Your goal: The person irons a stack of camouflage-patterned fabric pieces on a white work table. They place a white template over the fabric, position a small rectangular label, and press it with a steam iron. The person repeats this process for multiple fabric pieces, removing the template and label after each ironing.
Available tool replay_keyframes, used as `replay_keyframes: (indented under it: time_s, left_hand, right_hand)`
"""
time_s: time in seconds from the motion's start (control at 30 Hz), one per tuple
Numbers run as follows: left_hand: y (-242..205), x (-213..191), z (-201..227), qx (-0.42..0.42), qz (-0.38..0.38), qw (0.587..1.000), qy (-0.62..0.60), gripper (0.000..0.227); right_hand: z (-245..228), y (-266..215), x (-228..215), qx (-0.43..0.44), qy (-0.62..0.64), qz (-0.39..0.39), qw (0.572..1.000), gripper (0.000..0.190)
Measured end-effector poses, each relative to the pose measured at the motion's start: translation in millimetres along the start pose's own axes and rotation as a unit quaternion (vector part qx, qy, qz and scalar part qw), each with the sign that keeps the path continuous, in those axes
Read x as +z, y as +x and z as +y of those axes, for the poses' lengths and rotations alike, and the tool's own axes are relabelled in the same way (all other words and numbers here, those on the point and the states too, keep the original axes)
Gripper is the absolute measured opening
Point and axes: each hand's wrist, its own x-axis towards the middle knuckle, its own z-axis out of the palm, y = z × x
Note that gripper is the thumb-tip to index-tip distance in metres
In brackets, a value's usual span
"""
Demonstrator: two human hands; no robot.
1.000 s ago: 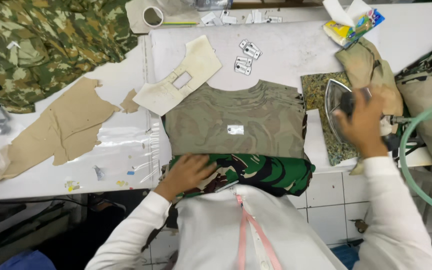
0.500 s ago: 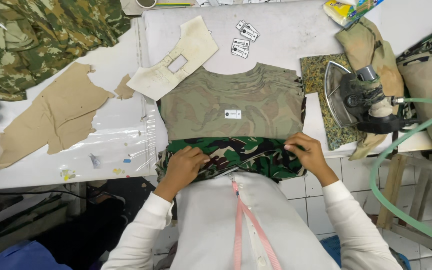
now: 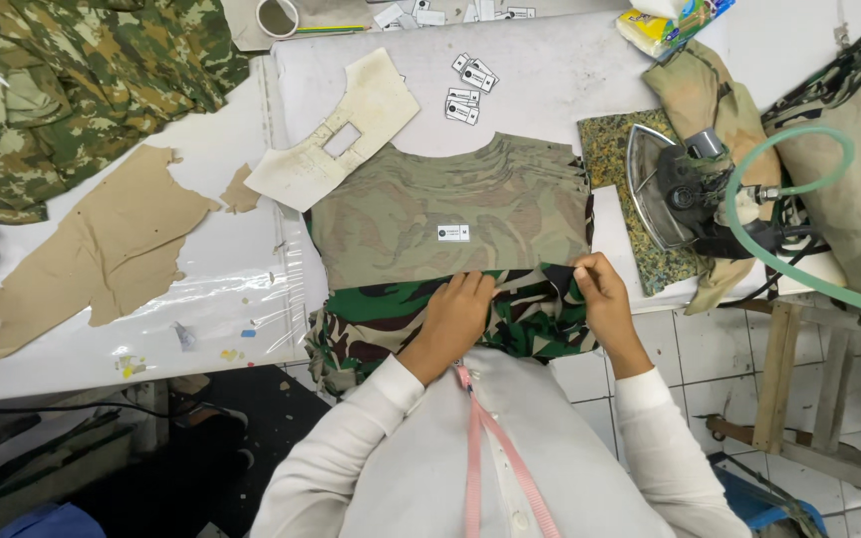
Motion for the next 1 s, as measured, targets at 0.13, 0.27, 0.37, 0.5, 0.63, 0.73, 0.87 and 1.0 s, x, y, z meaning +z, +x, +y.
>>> replay_keyframes:
  time_s: [0.13,0.27,0.37,0.5,0.63,0.73,0.87,1.0]
  left_hand:
    - [2.4,-13.1,2.5,-0.139,-0.059,0.975,-0.166,0.020]
    - [16.2,-50.1,1.3,-0.149,-0.117,0.944,-0.269,0.021]
    - [1.0,-42.8,-6.5,-0.076,-0.141,0.974,-0.159,0.023]
    - [-10.3,-60.6,-19.8,-0.118,-0.084,0.986,0.085,0.020]
    - [-49.8,-75.6,-70.0,-0.160,-0.103,0.981,0.046,0.026]
    - [-44.8,-89.5,-110.9,-0.152,-0.203,0.958,-0.138,0.021]
    - [11.3,-57.7,-167.4,-0.264,-0.191,0.882,-0.339,0.010]
    - [33.3,41.6,-207.1,-0.426,-0.218,0.842,-0.251,0.033]
  right_hand:
    - [28.9,-6.1,5.4,0.051,0.014,-0.002,0.999,0.015]
    - [-15.3,-14.0,22.2,-0.014,-0.243,-0.070,0.967,0.016]
    - [-38.4,-18.5,13.3,-0.096,-0.480,-0.043,0.871,0.030]
    - [-16.0,-27.3,-34.0,-0.087,-0.454,-0.007,0.887,0.036]
    - [-44.1,-34.5,-53.0,-0.030,-0.317,-0.118,0.941,0.033]
    - [-2.1,-16.2,-71.3,0.021,-0.218,-0.180,0.959,0.022]
    - [12.9,80.2,-35.6,-0.008,-0.162,-0.112,0.980,0.019]
    - [63.8,148.3,6.4,0.008,-0.324,-0.121,0.938,0.014]
